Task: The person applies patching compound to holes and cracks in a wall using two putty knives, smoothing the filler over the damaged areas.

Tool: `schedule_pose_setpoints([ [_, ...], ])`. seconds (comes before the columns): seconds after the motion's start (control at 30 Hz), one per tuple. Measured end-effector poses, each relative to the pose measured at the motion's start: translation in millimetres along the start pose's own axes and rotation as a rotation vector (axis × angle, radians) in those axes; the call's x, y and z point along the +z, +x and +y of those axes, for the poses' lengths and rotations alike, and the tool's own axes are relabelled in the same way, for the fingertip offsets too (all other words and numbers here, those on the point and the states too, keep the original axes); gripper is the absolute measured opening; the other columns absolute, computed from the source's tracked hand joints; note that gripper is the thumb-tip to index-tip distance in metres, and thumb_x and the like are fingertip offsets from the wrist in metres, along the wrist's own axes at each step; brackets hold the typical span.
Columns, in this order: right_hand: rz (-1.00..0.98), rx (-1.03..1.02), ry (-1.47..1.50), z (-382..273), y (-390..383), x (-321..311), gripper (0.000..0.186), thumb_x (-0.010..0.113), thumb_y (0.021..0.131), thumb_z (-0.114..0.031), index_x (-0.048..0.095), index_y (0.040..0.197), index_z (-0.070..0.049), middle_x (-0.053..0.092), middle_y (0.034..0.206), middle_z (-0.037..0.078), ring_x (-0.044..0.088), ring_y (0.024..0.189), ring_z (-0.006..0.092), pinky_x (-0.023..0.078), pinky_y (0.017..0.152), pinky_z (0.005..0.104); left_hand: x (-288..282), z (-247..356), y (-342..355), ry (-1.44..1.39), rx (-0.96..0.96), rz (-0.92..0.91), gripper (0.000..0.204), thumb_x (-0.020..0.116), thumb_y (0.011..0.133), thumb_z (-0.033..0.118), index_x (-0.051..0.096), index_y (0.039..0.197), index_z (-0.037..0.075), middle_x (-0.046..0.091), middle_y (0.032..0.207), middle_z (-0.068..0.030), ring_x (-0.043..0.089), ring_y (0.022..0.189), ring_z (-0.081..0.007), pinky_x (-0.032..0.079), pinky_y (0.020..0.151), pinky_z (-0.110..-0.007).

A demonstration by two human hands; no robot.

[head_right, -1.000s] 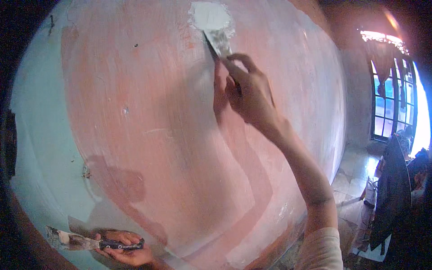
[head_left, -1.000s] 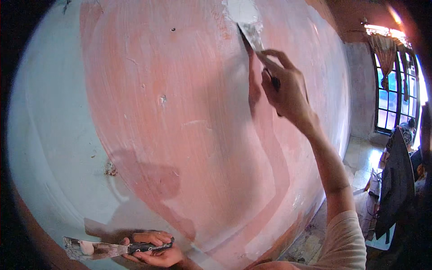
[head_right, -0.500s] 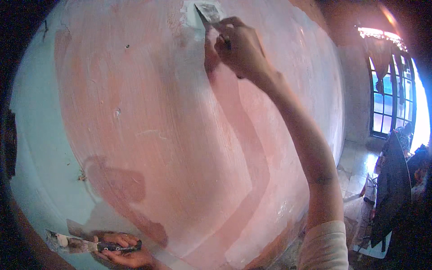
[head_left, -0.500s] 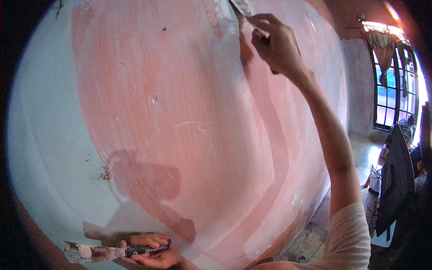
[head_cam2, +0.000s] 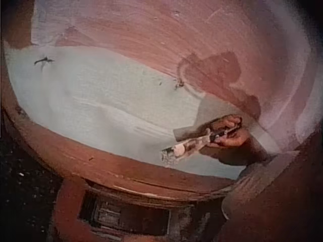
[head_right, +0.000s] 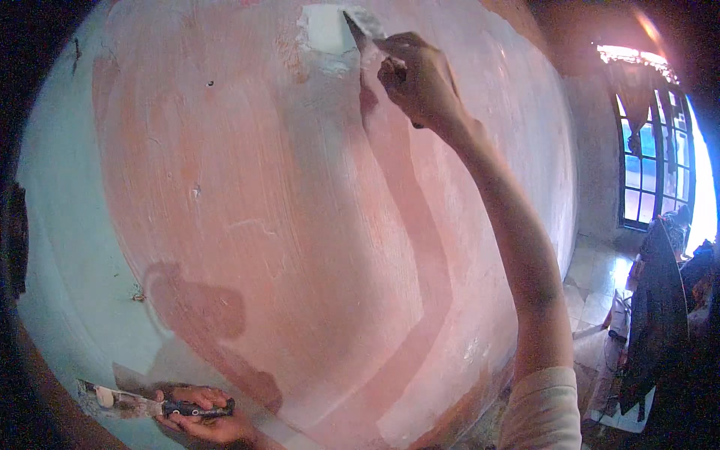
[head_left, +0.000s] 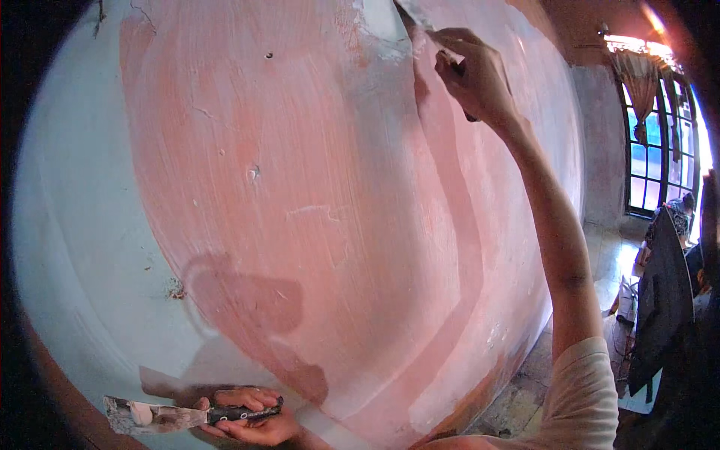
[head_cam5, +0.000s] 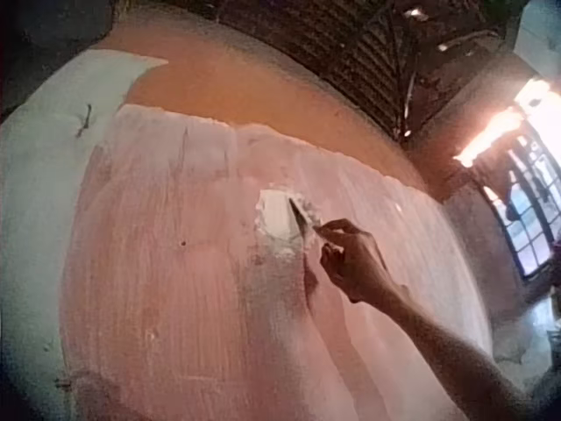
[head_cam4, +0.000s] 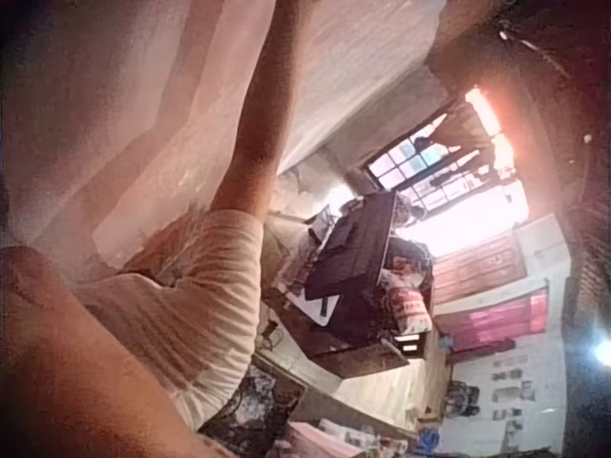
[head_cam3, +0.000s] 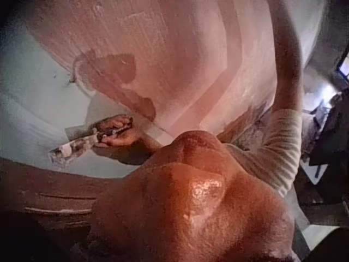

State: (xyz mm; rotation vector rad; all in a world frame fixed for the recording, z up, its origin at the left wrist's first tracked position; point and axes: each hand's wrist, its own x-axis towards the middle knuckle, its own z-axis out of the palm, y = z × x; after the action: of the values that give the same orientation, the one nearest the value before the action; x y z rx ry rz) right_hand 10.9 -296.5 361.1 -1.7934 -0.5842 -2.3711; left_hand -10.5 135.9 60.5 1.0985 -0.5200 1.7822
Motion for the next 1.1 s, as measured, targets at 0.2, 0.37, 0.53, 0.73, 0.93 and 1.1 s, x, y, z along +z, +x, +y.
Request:
schedule_pose_setpoints([
  [0.2, -0.188, 0.151, 0.108, -42.8, -46.1, -13.8, 0.037, 0.057, 0.087, 0.001, 0.06, 0.123, -0.005, 0.061, 0.116, 0.009, 0.053, 0.052, 0.0061, 0.047, 0.05, 0.0254, 11.1, -4.8, 15.9, -1.21, 0.148, -0.39, 0.053, 0.022, 0.102, 0.027, 0.016, 0.145, -0.004, 0.021, 0.15, -0.0223, 0.044, 0.124, -0.0286, 0.038, 0.103, -0.04],
  [0.37, -0.186, 0.202, 0.041, -47.5, -33.5, -43.9, 0.029, 0.059, 0.084, -0.002, 0.063, 0.113, 0.001, 0.061, 0.115, 0.014, 0.066, 0.063, 0.0154, 0.054, 0.055, 0.0292, 12.9, -3.4, 20.1, -1.001, 0.146, -0.249, 0.056, 0.024, 0.101, 0.032, 0.017, 0.146, -0.002, 0.024, 0.149, -0.0213, 0.049, 0.117, -0.0267, 0.044, 0.097, -0.038],
  [0.53, -0.042, 0.023, 0.028, -1.7, 17.8, -7.8, 0.031, 0.056, 0.088, -0.003, 0.062, 0.119, -0.003, 0.061, 0.117, 0.012, 0.064, 0.07, 0.0136, 0.053, 0.058, 0.0272, 62.1, 42.5, 29.2, -0.173, -0.198, 0.583, 0.061, 0.034, 0.098, 0.042, 0.022, 0.142, 0.001, 0.058, 0.101, -0.0102, 0.036, 0.043, -0.011, 0.035, 0.035, -0.025],
  [0.73, -0.07, -0.003, 0.046, -22.8, 0.8, 1.4, 0.034, 0.058, 0.084, 0.0, 0.061, 0.118, -0.002, 0.06, 0.115, 0.017, 0.068, 0.079, 0.0235, 0.055, 0.064, 0.0314, 8.4, 3.2, 0.5, -0.166, -0.172, 0.239, 0.058, 0.036, 0.098, 0.041, 0.027, 0.141, 0.003, 0.051, 0.125, -0.0149, 0.044, 0.053, -0.0126, 0.043, 0.044, -0.027],
  [0.93, -0.257, 0.185, 0.166, -71.6, -46.2, -32.4, 0.037, 0.057, 0.084, 0.003, 0.062, 0.119, -0.005, 0.06, 0.116, 0.012, 0.059, 0.058, 0.0087, 0.05, 0.051, 0.0259, 25.1, 22.6, 8.2, -0.206, -0.234, 0.302, 0.056, 0.036, 0.099, 0.04, 0.028, 0.142, 0.006, 0.035, 0.144, -0.0169, 0.04, 0.117, -0.0213, 0.042, 0.091, -0.038],
  [1.1, -0.08, 0.108, 0.07, -34.1, -2.8, -21.2, 0.032, 0.058, 0.088, -0.002, 0.061, 0.119, -0.001, 0.06, 0.118, 0.013, 0.062, 0.06, 0.0114, 0.052, 0.054, 0.0272, -19.5, -24.8, -16.3, -0.119, -0.094, 0.194, 0.05, 0.03, 0.101, 0.026, 0.022, 0.144, 0.002, 0.021, 0.142, -0.0269, 0.029, 0.124, -0.0417, 0.029, 0.1, -0.051],
])
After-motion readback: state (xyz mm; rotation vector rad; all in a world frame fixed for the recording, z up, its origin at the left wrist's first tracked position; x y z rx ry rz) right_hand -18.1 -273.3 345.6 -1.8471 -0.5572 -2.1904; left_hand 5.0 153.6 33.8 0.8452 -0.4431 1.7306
